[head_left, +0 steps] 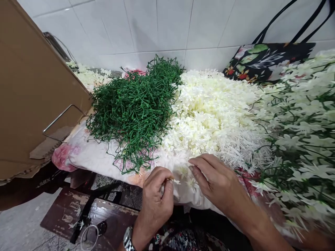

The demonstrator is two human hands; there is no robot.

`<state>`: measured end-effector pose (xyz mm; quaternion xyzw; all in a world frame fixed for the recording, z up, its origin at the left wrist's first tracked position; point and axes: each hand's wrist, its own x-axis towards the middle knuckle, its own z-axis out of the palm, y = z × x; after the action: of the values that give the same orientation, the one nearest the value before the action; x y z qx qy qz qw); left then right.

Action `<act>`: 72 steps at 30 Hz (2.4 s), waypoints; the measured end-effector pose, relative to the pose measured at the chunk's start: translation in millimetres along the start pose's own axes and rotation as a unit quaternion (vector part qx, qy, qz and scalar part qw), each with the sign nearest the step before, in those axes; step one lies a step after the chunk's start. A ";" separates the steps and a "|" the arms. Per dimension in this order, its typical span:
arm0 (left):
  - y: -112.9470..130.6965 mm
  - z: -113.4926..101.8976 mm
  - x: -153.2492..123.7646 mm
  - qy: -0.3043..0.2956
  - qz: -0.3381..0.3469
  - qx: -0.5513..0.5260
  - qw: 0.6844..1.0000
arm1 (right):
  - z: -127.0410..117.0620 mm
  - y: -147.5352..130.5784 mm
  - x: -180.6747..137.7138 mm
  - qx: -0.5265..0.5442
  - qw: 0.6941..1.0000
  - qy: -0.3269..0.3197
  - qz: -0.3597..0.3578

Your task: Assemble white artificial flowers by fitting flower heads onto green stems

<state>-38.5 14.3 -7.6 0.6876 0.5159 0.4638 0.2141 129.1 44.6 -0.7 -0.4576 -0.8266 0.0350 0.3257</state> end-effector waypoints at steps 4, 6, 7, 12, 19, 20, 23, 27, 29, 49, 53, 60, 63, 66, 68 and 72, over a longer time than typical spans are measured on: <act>-5.4 -2.3 5.6 0.031 0.028 0.068 0.997 | 1.4 1.6 21.6 -0.094 0.995 -0.016 -0.014; -8.8 -1.6 6.9 0.057 0.046 0.109 0.991 | 2.6 0.8 29.6 -0.122 0.991 -0.043 -0.031; -10.3 -0.9 7.0 0.062 0.049 0.130 0.988 | 3.7 0.2 32.4 -0.135 0.988 -0.061 -0.038; -8.8 4.5 7.0 -0.010 0.035 0.187 0.982 | 14.4 -0.5 38.7 -0.176 0.974 -0.141 -0.033; -0.8 6.0 13.1 -0.027 0.049 0.050 0.997 | 18.7 3.4 38.1 -0.177 0.971 -0.157 -0.024; -1.4 5.2 13.0 -0.023 0.047 0.036 0.998 | 17.1 3.8 36.8 -0.177 0.971 -0.156 -0.024; -4.2 2.3 11.0 0.003 0.041 0.019 0.999 | 10.4 5.0 30.6 -0.189 0.970 -0.152 -0.022; -5.9 -0.8 8.5 0.039 0.039 0.007 0.998 | -0.4 8.6 21.3 -0.212 0.963 -0.163 -0.023; -6.0 -2.2 8.6 0.056 0.038 -0.008 0.998 | -6.4 10.7 18.5 -0.211 0.962 -0.170 -0.024; -6.5 -0.2 8.4 0.098 -0.181 -0.138 0.969 | 4.2 13.6 34.1 -0.194 0.952 -0.219 -0.092; -7.3 2.0 8.4 0.116 -0.230 -0.213 0.942 | 1.0 14.0 32.3 -0.143 0.975 -0.163 -0.058; 3.2 7.2 13.8 0.097 -0.313 -0.337 0.883 | -4.5 11.1 20.4 0.173 0.982 -0.004 0.082; 11.3 11.5 16.2 0.087 -0.334 -0.363 0.866 | -6.7 11.7 14.0 0.224 0.964 0.023 0.144; 16.5 16.6 17.0 0.080 -0.347 -0.373 0.857 | -9.4 13.3 4.6 0.256 0.944 0.029 0.204; 18.4 19.7 16.8 0.075 -0.350 -0.372 0.857 | -12.3 11.9 -3.3 0.274 0.930 0.038 0.243; 21.7 24.4 14.9 0.059 -0.356 -0.371 0.856 | -18.3 -1.4 -16.2 0.313 0.915 0.065 0.245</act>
<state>-5.9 24.2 3.8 0.2980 0.5272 0.5528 0.5724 144.5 26.8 6.0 -0.5219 -0.6123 0.3405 0.4866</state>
